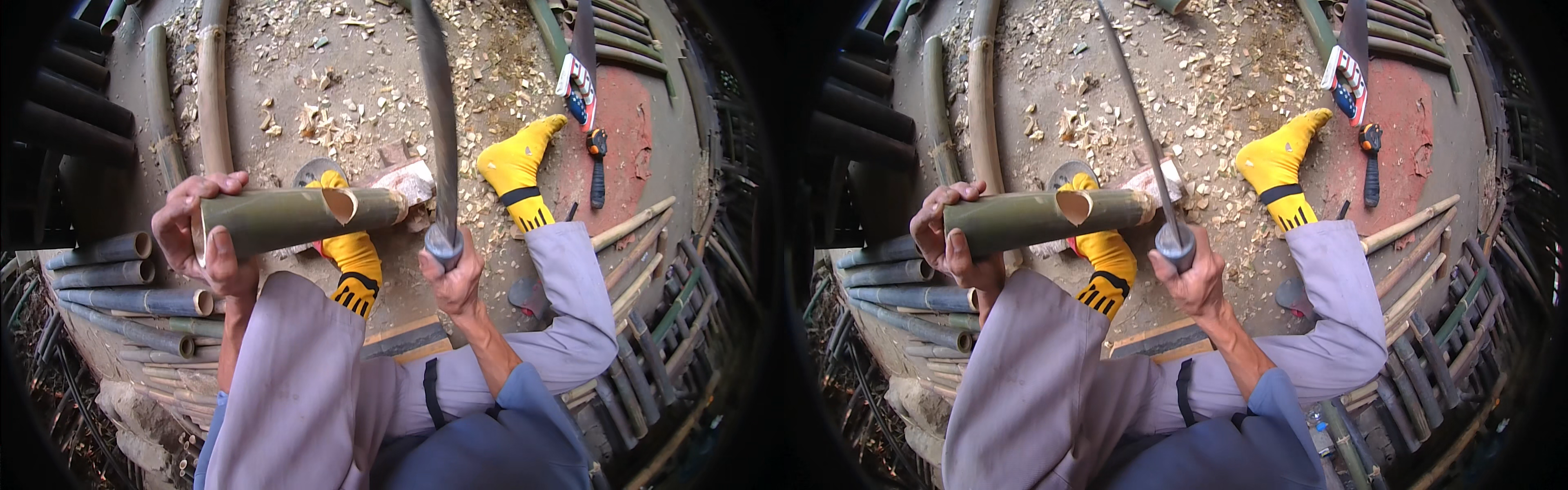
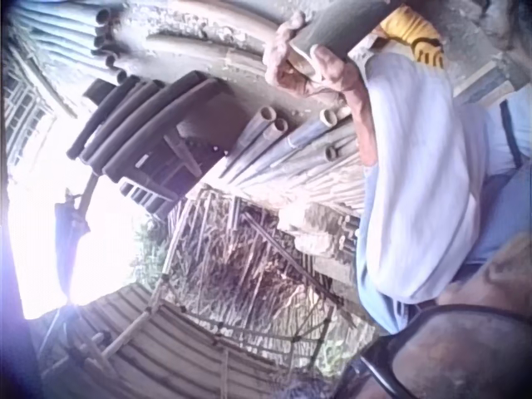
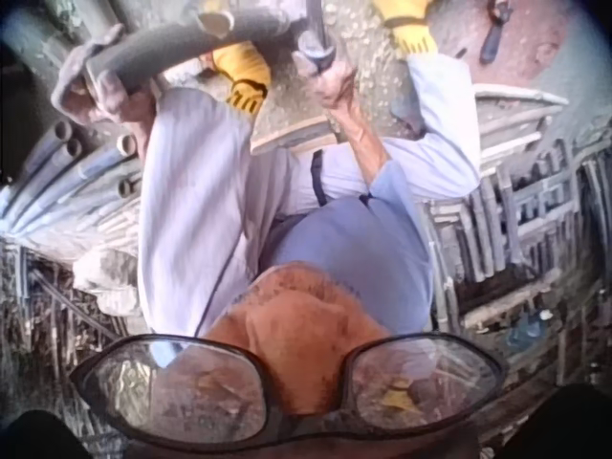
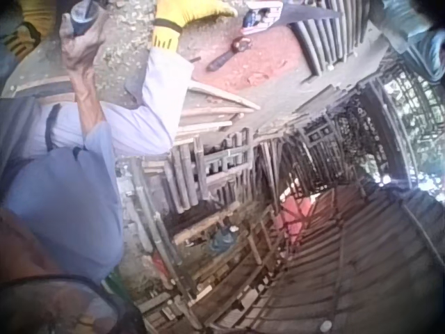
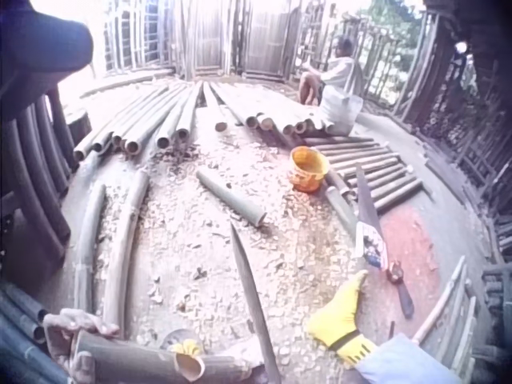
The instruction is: The person uses a blade to saw a notch into a bamboo pole while holding it by hand against a wooden block.
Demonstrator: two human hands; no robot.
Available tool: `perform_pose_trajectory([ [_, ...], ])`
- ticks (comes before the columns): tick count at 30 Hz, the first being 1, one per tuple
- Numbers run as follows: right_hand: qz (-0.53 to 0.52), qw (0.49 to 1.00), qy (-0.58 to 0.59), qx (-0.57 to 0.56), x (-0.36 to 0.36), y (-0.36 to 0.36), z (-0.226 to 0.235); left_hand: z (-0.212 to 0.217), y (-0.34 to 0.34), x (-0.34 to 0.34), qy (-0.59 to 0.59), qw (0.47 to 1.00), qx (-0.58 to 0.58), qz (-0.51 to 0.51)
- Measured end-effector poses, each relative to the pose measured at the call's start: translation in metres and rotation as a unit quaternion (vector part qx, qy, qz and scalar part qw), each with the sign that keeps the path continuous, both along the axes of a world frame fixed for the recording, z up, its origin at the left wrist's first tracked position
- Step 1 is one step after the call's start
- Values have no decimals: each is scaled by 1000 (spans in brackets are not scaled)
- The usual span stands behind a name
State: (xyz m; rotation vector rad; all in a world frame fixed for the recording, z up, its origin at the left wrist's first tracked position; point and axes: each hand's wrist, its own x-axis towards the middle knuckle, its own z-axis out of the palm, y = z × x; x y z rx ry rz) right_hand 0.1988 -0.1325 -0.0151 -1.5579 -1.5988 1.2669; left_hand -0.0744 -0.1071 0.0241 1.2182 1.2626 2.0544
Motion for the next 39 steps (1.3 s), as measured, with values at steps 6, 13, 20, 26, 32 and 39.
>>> perform_pose_trajectory([
  [6, 53, 988, -74, -124, 5, 3, -31, 13, 6, 13, 60, 998, 12, -32],
  [13, 19, 997, -17, 69, 3, -7, -13, 14, 10, 16, 46, 999, 13, -21],
  [20, 17, 975, -47, -218, 13, -5, -36, 16, 10, 17, 42, 999, -28, 14],
  [26, -11, 991, -12, 130, -11, -14, 5, 21, 8, 20, 93, 992, -35, 71],
  [32, -2, 986, -78, -147, 1, -3, -47, 21, 6, 34, 66, 994, -19, 84],
  [39, -28, 996, -9, 85, -12, -14, -4, 17, 4, 22, 61, 993, -57, 83],
])
